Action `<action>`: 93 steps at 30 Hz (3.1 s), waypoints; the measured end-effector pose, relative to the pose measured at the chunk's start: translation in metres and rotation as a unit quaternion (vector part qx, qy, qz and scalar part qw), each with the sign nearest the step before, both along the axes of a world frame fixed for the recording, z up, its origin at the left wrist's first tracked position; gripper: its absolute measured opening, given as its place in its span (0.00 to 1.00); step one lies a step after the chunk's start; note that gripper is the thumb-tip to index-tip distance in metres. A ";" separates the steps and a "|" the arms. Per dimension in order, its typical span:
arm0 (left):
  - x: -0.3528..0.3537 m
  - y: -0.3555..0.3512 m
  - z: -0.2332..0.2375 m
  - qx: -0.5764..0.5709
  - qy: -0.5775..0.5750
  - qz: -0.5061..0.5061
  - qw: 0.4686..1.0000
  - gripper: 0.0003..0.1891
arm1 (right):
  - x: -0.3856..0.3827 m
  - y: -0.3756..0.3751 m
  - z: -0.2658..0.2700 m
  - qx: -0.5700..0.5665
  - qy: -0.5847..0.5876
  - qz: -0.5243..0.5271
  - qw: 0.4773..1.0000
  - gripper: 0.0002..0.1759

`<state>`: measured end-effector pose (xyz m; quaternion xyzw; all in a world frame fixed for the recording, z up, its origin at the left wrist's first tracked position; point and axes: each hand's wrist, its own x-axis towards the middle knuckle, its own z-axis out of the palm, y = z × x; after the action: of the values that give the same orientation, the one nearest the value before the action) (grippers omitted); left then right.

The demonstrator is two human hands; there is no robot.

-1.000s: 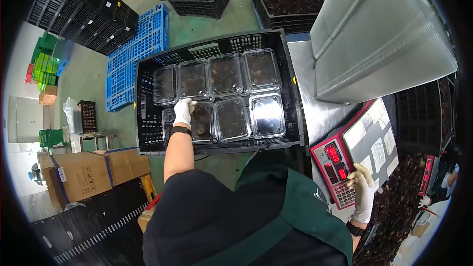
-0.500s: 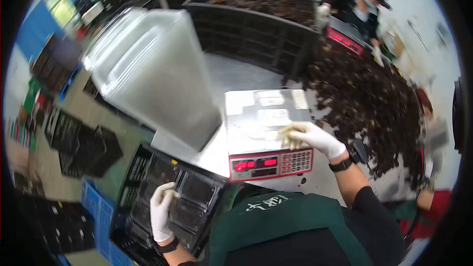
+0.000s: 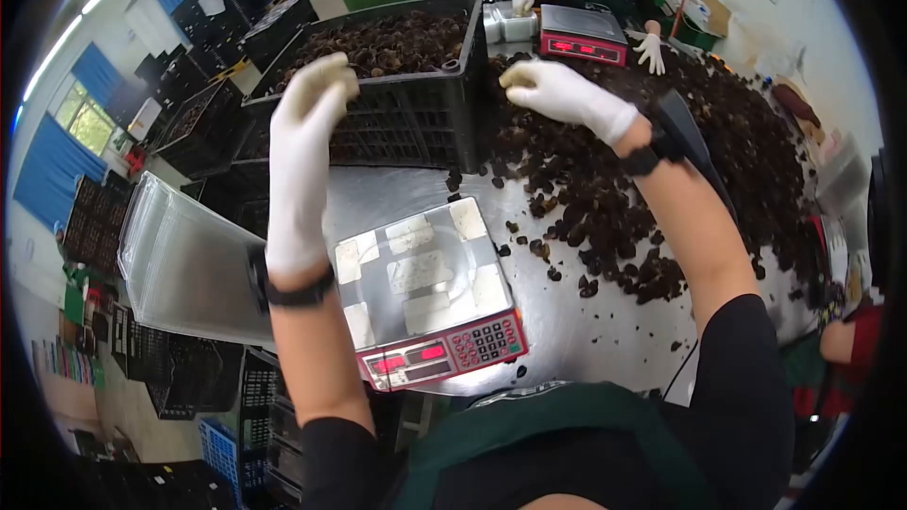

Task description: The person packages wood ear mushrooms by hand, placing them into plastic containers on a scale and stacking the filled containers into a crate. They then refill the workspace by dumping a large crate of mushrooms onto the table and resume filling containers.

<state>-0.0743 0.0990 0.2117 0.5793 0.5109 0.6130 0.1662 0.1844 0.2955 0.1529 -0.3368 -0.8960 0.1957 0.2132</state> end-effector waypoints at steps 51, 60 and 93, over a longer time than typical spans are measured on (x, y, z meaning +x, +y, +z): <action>-0.495 0.355 -0.105 -0.418 0.500 0.321 0.687 0.22 | -0.142 0.189 -0.068 -0.195 0.296 -0.123 0.927 0.48; -0.466 0.271 -0.082 -0.427 0.500 0.285 0.698 0.22 | -0.115 0.199 -0.070 -0.232 0.381 -0.067 0.892 0.43; -0.136 0.260 0.162 -0.328 0.523 0.237 0.750 0.20 | 0.123 0.136 -0.106 -0.399 0.530 -0.146 0.734 0.30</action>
<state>-0.2108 0.3591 0.3739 0.5798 0.8083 0.0286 -0.0980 0.3075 0.4317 0.0469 -0.3594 -0.4178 0.6483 0.5254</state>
